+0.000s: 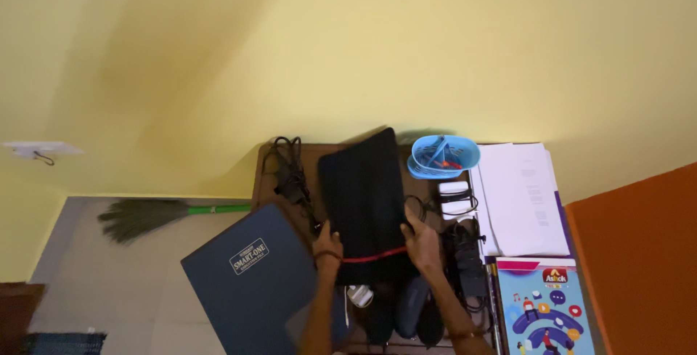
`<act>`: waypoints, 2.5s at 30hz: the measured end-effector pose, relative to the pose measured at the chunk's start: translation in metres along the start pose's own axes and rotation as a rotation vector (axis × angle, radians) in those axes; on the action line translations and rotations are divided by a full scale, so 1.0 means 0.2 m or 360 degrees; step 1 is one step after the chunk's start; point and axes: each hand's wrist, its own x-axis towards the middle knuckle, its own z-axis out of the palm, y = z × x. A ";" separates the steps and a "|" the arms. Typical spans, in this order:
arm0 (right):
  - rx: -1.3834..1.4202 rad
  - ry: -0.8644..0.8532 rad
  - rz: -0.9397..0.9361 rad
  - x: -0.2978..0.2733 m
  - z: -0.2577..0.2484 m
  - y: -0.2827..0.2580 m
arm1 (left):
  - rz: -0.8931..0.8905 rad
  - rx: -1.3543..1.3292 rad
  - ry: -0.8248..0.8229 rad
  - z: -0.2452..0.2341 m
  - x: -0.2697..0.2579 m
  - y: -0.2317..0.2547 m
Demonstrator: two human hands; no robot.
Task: The person organizes various electronic accessories on a wooden table. They coil a black power adapter cable, place it on a laptop sleeve, and then arrange a pair of headphones and a white charging adapter on the table.
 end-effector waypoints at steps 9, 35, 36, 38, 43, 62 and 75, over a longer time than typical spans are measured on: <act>-0.0125 -0.0249 0.0573 0.03 0.21 0.22 | -0.0081 0.0053 -0.0149 -0.13 0.05 -0.14; 0.0025 -0.0226 0.0792 0.05 0.38 0.57 | -0.0146 -0.0462 0.0206 -0.28 -0.28 -0.04; -0.0207 -0.0338 0.0798 0.06 0.33 0.59 | -0.0250 -0.0443 0.0163 -0.28 -0.27 -0.04; -0.0327 -0.0181 0.0539 0.08 0.21 0.60 | -0.0313 -0.0433 0.0162 -0.27 -0.27 -0.06; -0.0647 -0.0311 0.0381 0.09 0.04 0.43 | 0.0052 -0.0554 0.0433 -0.14 -0.35 -0.26; -0.0187 -0.0033 0.0369 -0.07 -0.34 0.35 | -0.0336 -0.0303 0.0056 0.05 -0.73 -0.29; 0.0706 -0.0461 0.0568 -0.38 -0.75 0.10 | -0.0454 -0.1703 -0.0638 0.02 -0.80 0.36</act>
